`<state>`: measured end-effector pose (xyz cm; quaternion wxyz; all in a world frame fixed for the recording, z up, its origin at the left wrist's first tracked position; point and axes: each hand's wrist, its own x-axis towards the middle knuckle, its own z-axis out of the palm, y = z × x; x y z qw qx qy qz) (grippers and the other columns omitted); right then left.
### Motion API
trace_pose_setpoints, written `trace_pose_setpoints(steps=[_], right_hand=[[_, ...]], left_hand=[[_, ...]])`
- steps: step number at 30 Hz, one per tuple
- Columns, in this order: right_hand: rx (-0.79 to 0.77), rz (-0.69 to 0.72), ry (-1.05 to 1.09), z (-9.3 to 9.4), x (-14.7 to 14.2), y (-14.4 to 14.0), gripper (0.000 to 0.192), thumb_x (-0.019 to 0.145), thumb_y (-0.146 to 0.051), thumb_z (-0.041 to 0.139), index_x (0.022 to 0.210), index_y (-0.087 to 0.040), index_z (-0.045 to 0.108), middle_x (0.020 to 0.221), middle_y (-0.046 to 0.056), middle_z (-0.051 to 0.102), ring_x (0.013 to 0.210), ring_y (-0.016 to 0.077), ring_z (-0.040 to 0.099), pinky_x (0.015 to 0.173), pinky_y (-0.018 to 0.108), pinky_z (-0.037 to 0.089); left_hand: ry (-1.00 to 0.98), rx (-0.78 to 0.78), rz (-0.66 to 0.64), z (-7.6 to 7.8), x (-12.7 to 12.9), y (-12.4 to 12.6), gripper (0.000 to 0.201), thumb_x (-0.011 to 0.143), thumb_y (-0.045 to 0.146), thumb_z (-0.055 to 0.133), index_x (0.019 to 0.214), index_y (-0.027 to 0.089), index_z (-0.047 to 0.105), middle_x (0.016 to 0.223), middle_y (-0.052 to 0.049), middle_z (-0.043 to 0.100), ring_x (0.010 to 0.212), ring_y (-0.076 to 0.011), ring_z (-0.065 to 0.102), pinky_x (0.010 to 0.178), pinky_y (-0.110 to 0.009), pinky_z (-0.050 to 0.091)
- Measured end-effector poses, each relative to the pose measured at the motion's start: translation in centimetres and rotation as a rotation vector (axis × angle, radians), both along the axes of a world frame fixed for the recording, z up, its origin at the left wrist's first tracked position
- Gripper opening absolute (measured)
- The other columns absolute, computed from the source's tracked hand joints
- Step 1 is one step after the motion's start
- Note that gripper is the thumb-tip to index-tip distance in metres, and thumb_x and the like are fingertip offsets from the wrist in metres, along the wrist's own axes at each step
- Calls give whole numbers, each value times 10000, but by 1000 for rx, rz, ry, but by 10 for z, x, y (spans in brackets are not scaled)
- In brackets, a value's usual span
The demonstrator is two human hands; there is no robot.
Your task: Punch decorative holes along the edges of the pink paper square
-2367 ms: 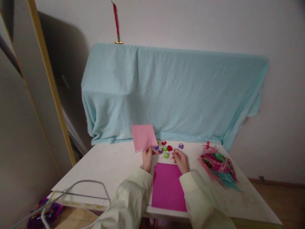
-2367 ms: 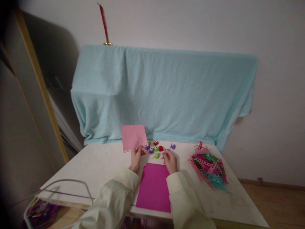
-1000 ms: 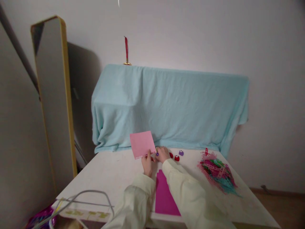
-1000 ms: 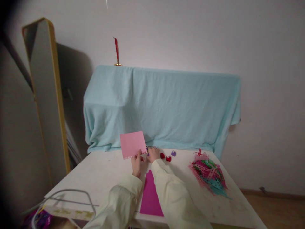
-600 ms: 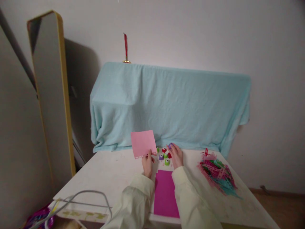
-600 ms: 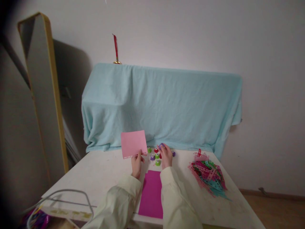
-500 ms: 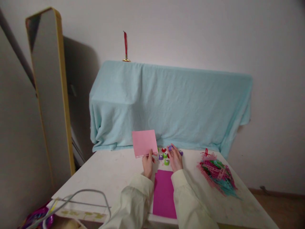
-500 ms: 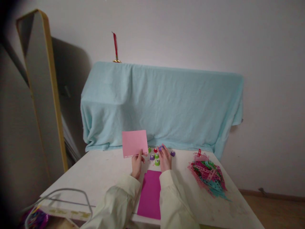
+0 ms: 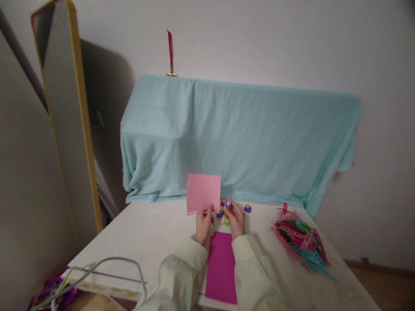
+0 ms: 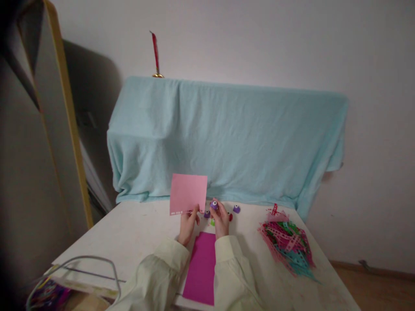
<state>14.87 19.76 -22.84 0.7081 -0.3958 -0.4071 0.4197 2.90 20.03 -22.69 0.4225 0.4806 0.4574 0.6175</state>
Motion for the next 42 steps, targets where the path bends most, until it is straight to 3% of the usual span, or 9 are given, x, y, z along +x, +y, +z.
trace_pose_setpoints(steps=[2,4,9,14,27,35,42], right_hand=[[-30,40,-37,-2,-2,-1,538,706,-358,675,1212,-217,557,1056,59,647,683,142,588,497,222,432],[-29,73,-27,-2,-5,-2,509,711,-347,674,1196,-231,573,1039,51,650,631,124,565,481,220,414],[13,105,67,0,-10,-2,416,713,-323,687,1109,-206,626,965,56,653,673,129,567,593,254,455],[-6,106,92,2,-10,-3,351,719,-353,689,1032,-198,653,821,31,642,589,104,527,554,249,433],[-45,101,165,-11,-9,4,355,725,-406,683,984,-166,646,867,62,659,567,98,527,483,218,397],[-58,91,183,-7,-9,2,335,720,-411,689,958,-178,653,817,46,658,530,90,511,467,218,370],[-78,78,158,-4,-10,1,358,710,-429,694,949,-165,652,709,29,645,490,88,489,447,218,344]], left_hand=[[2,11,-9,0,-1,0,505,768,563,540,490,142,552,384,4,480,390,-108,452,453,-215,338],[8,22,-16,0,-2,-1,508,778,551,535,472,145,534,381,5,473,397,-108,458,458,-213,342],[20,20,-10,-4,-2,1,485,790,543,524,531,136,571,390,6,484,390,-112,459,439,-212,329],[37,21,-14,-7,-2,2,519,803,552,499,485,144,541,381,-3,486,389,-117,470,445,-216,336],[104,17,-64,-13,0,6,545,817,568,468,515,127,575,398,-14,514,387,-113,473,441,-209,336],[120,38,-46,-16,-1,4,516,833,541,460,591,114,618,421,-14,522,400,-111,471,450,-207,337],[114,39,-30,-11,-1,3,503,824,522,491,539,118,587,402,-8,495,407,-108,462,459,-204,337]])
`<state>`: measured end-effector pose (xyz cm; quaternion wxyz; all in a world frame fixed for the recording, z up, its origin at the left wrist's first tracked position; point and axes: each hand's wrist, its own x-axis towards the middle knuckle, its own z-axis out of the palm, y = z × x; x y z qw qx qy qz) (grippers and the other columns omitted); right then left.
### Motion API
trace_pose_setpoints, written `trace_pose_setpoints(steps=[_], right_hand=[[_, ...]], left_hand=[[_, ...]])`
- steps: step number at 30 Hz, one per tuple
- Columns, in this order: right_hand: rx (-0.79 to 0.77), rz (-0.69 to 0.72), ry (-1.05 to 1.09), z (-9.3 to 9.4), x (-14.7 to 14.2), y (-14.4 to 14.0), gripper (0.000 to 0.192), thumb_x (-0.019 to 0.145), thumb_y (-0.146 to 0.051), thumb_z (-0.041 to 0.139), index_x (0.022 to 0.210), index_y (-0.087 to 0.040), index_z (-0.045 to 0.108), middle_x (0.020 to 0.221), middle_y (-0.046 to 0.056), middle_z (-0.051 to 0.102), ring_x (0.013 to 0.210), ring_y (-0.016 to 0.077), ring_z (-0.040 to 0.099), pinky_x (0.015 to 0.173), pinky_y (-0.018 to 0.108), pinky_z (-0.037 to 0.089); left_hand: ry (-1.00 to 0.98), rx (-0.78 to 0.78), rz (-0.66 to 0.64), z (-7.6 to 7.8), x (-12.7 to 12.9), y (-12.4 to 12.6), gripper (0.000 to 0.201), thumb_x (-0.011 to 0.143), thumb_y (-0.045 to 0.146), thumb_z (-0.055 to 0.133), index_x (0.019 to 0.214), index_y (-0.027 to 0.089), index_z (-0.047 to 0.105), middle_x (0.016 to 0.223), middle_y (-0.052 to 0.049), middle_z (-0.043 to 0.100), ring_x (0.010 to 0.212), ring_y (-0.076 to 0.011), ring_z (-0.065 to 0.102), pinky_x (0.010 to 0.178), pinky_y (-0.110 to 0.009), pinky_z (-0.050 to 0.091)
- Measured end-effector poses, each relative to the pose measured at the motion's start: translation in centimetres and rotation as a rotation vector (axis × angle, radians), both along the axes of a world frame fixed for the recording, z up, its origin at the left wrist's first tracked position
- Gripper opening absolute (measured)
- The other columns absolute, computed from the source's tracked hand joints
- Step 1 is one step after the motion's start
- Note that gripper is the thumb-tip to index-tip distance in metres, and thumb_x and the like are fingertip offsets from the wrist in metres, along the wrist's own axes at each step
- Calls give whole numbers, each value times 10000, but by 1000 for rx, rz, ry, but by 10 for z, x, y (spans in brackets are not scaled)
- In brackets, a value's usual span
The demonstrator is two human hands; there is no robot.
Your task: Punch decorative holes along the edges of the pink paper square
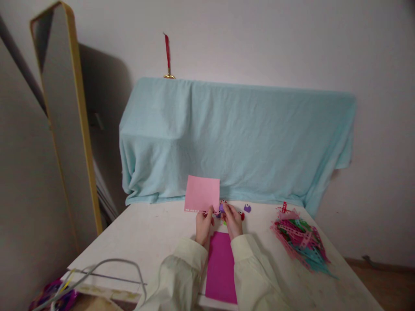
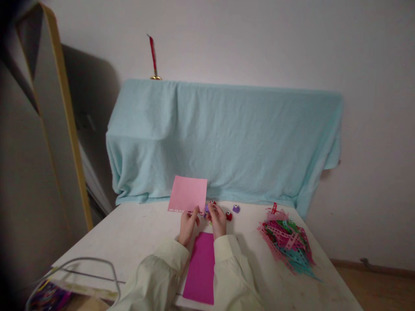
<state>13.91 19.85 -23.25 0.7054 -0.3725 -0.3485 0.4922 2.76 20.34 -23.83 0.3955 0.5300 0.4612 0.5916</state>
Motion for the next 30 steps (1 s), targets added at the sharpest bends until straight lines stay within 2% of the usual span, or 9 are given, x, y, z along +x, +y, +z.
trace_pose_setpoints(steps=[13,19,25,30], right_hand=[[25,-36,-73,-1,0,1,366,708,-436,691,956,-169,663,715,31,639,505,96,485,467,227,350],[46,-33,-90,-2,1,0,346,729,-417,676,971,-170,659,733,35,635,535,102,494,489,228,362],[31,-23,-97,-2,1,0,361,723,-417,682,982,-167,652,680,23,620,525,108,494,472,223,347],[43,-14,-114,-1,1,0,361,723,-406,685,993,-169,649,652,12,607,536,110,500,472,221,346]], left_hand=[[-11,-13,-3,8,0,-3,514,826,523,481,508,130,571,387,-2,490,404,-112,469,462,-208,338],[13,-8,-11,5,-1,-2,512,838,509,469,500,136,561,387,3,482,411,-110,467,473,-207,341],[2,-10,-5,6,-1,-3,484,837,507,472,595,118,628,397,7,492,410,-111,466,474,-209,344],[-8,-12,16,10,-1,-5,486,814,519,496,574,117,629,395,-2,502,411,-115,472,479,-211,350]])
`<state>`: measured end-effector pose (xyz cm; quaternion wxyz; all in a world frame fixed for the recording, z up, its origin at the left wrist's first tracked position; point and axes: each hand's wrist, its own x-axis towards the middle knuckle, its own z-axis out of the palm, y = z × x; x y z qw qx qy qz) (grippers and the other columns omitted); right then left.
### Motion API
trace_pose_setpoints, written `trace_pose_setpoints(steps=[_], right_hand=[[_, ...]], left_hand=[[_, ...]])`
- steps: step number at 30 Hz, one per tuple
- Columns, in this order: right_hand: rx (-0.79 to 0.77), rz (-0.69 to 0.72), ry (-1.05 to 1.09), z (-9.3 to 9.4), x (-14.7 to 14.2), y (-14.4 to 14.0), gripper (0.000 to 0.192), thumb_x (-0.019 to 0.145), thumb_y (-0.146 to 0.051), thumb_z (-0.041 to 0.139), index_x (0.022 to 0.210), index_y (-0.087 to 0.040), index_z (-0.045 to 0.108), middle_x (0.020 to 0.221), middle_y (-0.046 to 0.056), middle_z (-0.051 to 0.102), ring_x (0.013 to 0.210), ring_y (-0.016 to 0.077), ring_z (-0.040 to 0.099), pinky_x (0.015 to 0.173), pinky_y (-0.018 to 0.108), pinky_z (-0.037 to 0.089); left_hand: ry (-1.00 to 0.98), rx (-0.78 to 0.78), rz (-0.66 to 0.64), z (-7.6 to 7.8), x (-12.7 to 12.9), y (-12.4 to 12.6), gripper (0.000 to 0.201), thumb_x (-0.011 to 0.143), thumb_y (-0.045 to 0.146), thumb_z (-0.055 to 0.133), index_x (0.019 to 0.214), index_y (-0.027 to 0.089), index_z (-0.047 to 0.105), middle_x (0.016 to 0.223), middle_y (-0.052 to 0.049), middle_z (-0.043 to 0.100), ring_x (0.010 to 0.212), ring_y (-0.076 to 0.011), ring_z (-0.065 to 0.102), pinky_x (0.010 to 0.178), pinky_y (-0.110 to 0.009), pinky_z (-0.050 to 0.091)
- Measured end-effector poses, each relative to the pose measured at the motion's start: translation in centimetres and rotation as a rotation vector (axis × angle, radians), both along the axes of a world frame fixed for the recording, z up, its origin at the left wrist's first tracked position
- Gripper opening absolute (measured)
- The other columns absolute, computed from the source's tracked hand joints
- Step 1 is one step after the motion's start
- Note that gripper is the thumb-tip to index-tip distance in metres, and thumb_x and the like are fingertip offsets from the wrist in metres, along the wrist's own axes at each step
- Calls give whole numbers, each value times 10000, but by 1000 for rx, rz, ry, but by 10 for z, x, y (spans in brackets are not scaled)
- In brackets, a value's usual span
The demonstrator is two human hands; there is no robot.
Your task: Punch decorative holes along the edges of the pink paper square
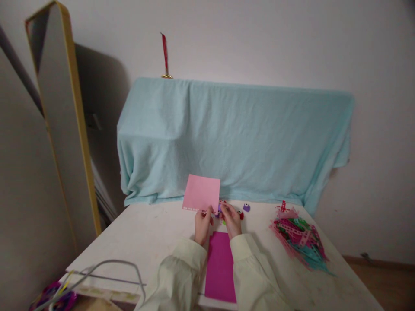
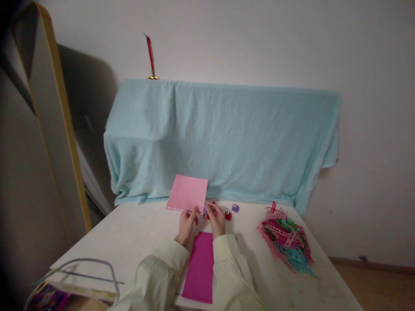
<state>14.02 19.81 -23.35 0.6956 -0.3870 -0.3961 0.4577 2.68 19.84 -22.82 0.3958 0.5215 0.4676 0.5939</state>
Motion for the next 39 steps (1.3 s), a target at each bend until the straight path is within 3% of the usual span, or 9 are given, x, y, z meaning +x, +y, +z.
trace_pose_setpoints(steps=[5,14,25,39], right_hand=[[5,11,-33,6,-1,-3,383,701,-428,696,991,-182,657,617,3,603,522,118,492,457,230,342],[-25,53,-47,6,-3,-3,426,656,-367,744,1032,-191,649,753,30,658,580,129,535,538,250,406],[-97,74,68,-2,-4,1,379,608,-375,771,907,-156,694,617,12,611,496,101,470,431,220,300],[-88,167,144,5,-5,-5,273,646,-331,762,830,-144,685,671,22,612,528,92,468,444,223,284]], left_hand=[[-25,-8,11,4,0,-1,493,790,553,511,615,109,636,416,-9,525,410,-116,477,464,-215,343],[-58,7,23,7,-1,-2,504,745,595,545,572,124,593,403,7,497,393,-108,455,444,-216,338],[-30,24,18,4,-2,-3,488,786,566,515,584,127,591,407,17,477,417,-108,455,464,-212,335],[70,35,8,-3,0,-2,509,787,588,491,575,141,610,426,-15,532,403,-122,481,455,-221,333]])
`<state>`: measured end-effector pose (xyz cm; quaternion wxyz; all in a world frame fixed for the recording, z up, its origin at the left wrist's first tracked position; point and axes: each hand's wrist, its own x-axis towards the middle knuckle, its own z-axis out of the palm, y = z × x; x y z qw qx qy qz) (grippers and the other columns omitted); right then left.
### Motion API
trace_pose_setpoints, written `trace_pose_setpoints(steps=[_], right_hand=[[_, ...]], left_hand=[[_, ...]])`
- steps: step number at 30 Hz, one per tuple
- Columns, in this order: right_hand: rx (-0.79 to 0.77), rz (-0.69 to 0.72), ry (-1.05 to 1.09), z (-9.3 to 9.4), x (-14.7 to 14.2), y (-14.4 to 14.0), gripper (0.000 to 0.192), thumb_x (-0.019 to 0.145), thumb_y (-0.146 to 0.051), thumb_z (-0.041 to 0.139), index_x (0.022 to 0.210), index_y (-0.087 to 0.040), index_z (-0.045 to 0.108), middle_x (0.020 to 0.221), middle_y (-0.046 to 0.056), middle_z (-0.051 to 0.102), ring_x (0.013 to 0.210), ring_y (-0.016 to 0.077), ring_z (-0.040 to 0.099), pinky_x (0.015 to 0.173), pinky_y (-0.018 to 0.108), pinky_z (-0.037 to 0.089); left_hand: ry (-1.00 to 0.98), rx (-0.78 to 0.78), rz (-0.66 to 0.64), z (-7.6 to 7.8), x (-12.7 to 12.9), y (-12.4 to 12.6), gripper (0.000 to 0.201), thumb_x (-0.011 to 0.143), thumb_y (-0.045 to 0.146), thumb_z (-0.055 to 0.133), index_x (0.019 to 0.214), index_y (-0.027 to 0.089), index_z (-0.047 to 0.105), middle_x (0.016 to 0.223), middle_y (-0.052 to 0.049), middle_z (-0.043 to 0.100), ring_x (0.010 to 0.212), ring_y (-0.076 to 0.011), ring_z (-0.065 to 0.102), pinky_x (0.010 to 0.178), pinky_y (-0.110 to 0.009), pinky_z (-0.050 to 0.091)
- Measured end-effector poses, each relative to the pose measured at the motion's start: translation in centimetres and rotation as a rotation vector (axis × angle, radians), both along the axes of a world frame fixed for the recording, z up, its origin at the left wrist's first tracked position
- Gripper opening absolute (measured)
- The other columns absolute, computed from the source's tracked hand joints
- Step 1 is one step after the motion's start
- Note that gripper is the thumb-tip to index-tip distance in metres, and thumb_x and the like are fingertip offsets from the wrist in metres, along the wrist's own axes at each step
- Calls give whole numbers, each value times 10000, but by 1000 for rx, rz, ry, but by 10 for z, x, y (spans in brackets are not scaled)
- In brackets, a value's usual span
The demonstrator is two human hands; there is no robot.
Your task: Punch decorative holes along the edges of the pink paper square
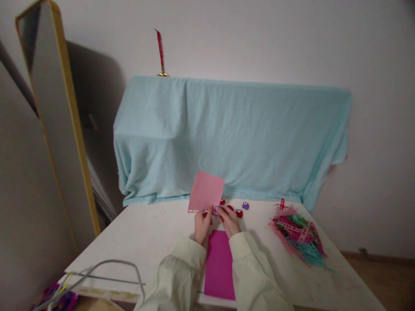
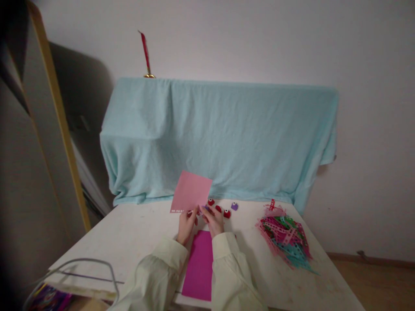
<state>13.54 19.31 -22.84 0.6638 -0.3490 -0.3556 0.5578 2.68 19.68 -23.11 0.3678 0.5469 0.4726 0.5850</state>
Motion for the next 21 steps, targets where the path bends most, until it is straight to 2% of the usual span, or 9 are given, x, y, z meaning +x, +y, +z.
trace_pose_setpoints(steps=[4,7,12,17,21], right_hand=[[-12,13,-3,-1,1,0,260,653,-349,755,798,-147,679,662,18,600,533,97,466,453,225,290],[-19,-5,-27,-2,1,0,269,649,-384,748,777,-159,675,639,6,594,521,96,463,446,222,286],[-13,-27,-79,-4,2,1,282,673,-411,716,835,-181,686,746,24,651,585,115,526,455,214,318],[-18,-32,-131,-5,2,1,307,698,-419,691,913,-201,685,872,47,683,722,162,596,553,233,411],[-8,-22,-88,-3,1,0,310,683,-406,704,917,-203,687,870,54,689,776,185,615,629,266,454]], left_hand=[[14,9,4,-3,0,2,489,788,581,494,615,142,620,453,-12,539,410,-119,480,454,-219,331],[-4,-5,14,-2,2,3,497,776,592,502,571,149,591,441,-6,528,411,-117,478,448,-218,325],[-54,-19,-2,1,3,2,508,774,597,497,554,146,580,439,-6,534,414,-118,483,447,-218,336],[-73,-1,-26,4,2,1,501,775,588,505,569,140,590,478,-14,559,425,-111,490,459,-215,352],[-92,-7,-34,3,3,1,493,787,577,500,573,142,588,466,-8,549,421,-110,481,451,-213,346]])
